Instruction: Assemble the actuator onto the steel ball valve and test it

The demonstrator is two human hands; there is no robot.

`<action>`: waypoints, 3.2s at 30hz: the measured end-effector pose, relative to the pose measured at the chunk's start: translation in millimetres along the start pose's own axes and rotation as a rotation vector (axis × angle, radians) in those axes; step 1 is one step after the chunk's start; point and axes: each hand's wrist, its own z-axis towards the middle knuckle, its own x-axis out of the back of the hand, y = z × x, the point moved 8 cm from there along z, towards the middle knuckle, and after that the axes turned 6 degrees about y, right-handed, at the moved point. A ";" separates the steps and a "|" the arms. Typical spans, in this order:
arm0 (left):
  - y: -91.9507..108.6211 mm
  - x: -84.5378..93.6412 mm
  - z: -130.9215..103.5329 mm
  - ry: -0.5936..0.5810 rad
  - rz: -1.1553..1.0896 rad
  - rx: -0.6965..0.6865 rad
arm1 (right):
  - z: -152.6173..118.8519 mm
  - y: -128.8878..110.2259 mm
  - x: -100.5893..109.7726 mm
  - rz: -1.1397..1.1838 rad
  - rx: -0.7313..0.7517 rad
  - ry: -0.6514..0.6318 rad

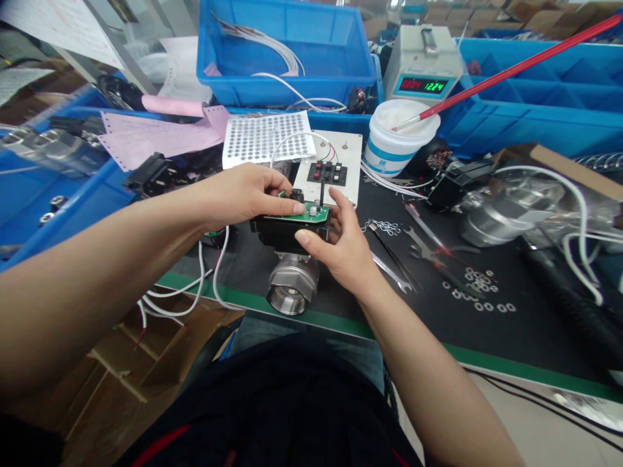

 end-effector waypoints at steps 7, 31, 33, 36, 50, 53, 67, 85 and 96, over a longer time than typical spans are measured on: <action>-0.2 0.1 -0.1 0.012 -0.028 0.006 | 0.0 -1.4 0.2 -0.002 -0.002 -0.005; 1.4 -0.8 -0.5 0.025 -0.067 -0.032 | 1.1 2.8 3.6 -0.026 0.027 -0.027; 2.0 -0.9 -0.8 0.026 -0.069 -0.039 | 0.8 3.2 3.4 -0.030 0.021 -0.032; 3.0 -1.5 -0.9 0.016 -0.068 -0.051 | 0.1 2.7 2.8 -0.030 0.016 -0.033; -0.3 0.5 -0.2 0.077 -0.075 -0.030 | 0.7 2.4 3.3 -0.020 0.026 0.003; 0.0 0.8 -0.6 0.090 -0.075 -0.048 | 0.5 3.3 2.4 0.004 0.028 -0.017; -18.5 28.0 -25.8 0.344 -0.339 -0.099 | -1.0 -4.7 3.1 0.123 0.001 -0.051; -31.6 -30.9 -58.5 0.338 -0.804 -0.062 | 190.1 -28.3 41.2 -0.640 0.112 0.097; -42.2 -31.1 -49.0 0.295 -1.085 0.007 | 199.5 -19.6 12.9 -0.617 0.118 0.018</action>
